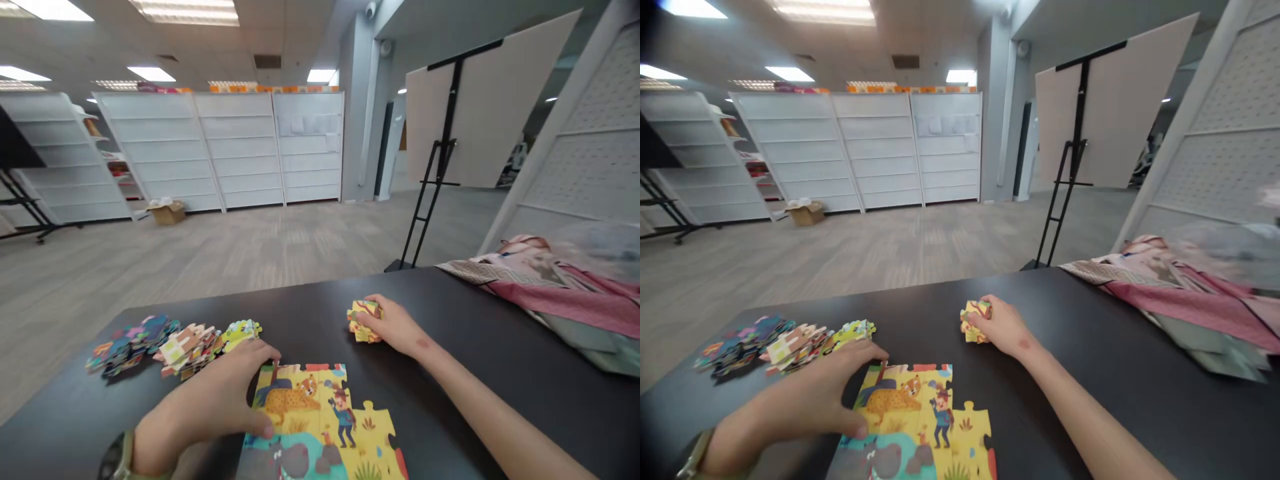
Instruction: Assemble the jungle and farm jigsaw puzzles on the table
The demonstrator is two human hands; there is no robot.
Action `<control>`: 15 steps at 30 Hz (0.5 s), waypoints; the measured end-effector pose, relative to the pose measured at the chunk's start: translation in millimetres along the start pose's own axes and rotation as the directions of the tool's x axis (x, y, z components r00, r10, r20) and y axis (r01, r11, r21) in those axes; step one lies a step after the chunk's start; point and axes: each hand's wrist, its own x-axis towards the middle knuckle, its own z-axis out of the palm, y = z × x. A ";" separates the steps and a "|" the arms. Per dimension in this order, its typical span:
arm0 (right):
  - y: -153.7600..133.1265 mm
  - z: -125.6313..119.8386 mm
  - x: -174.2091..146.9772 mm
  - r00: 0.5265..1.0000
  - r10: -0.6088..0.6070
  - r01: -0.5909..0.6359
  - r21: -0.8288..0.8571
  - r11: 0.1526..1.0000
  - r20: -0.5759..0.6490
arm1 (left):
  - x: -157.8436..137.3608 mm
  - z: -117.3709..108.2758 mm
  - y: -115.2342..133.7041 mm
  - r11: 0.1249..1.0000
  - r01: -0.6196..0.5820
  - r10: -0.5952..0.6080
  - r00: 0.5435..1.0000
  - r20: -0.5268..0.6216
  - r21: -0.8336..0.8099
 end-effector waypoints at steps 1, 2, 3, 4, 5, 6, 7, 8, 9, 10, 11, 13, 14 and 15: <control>5.4 -1.0 3.4 0.999 0.023 -0.024 -0.019 1.000 -0.028 | -0.5 1.3 -3.3 0.999 0.037 -0.037 0.999 -0.006 0.023; 8.7 -1.9 5.8 0.998 0.039 -0.042 -0.043 0.998 -0.057 | -0.3 3.8 -5.5 0.997 0.061 -0.061 0.998 -0.008 0.043; 9.3 -3.0 7.0 0.995 0.045 -0.051 -0.065 0.997 -0.088 | 0.3 6.7 -6.7 0.995 0.077 -0.077 0.997 -0.003 0.056; 7.3 -4.5 6.7 0.992 0.036 -0.046 -0.083 0.995 -0.121 | 1.2 9.4 -7.0 0.994 0.084 -0.085 0.996 0.010 0.063; 2.7 -6.4 4.7 0.988 0.013 -0.028 -0.097 0.995 -0.154 | 2.2 11.5 -6.6 0.994 0.087 -0.088 0.996 0.021 0.063; -4.3 -8.4 0.8 0.983 -0.024 0.003 -0.110 0.994 -0.184 | 3.0 12.6 -5.8 0.994 0.089 -0.091 0.995 0.031 0.060; -13.2 -10.1 -5.2 0.976 -0.080 0.057 -0.117 0.991 -0.204 | 3.7 13.1 -4.8 0.994 0.090 -0.092 0.995 0.033 0.056; -23.4 -10.9 -13.0 0.967 -0.156 0.135 -0.115 0.984 -0.203 | 4.2 13.1 -3.7 0.994 0.091 -0.093 0.995 0.027 0.054; -34.0 -10.5 -22.4 0.955 -0.241 0.225 -0.104 0.969 -0.171 | 4.5 12.9 -2.8 0.995 0.087 -0.088 0.996 0.017 0.053; -44.3 -8.4 -32.7 0.933 -0.344 0.338 -0.072 0.939 -0.110 | 5.0 12.8 -1.9 0.996 0.079 -0.079 0.997 0.005 0.053; -53.8 -4.6 -43.2 0.901 -0.433 0.432 -0.026 0.901 -0.018 | 5.6 13.1 -0.9 0.997 0.065 -0.065 0.998 -0.010 0.049; -68.3 7.0 -61.8 0.834 -0.521 0.522 0.044 0.852 0.181 | 7.4 14.4 1.4 1.000 0.020 -0.019 0.999 -0.038 0.022; -73.1 13.6 -68.6 0.809 -0.528 0.533 0.053 0.844 0.259 | 8.7 15.2 2.9 1.000 -0.006 0.007 0.999 -0.045 0.002; -76.3 19.8 -73.2 0.798 -0.516 0.529 0.049 0.847 0.311 | 9.9 15.6 4.4 0.999 -0.031 0.030 0.999 -0.045 -0.021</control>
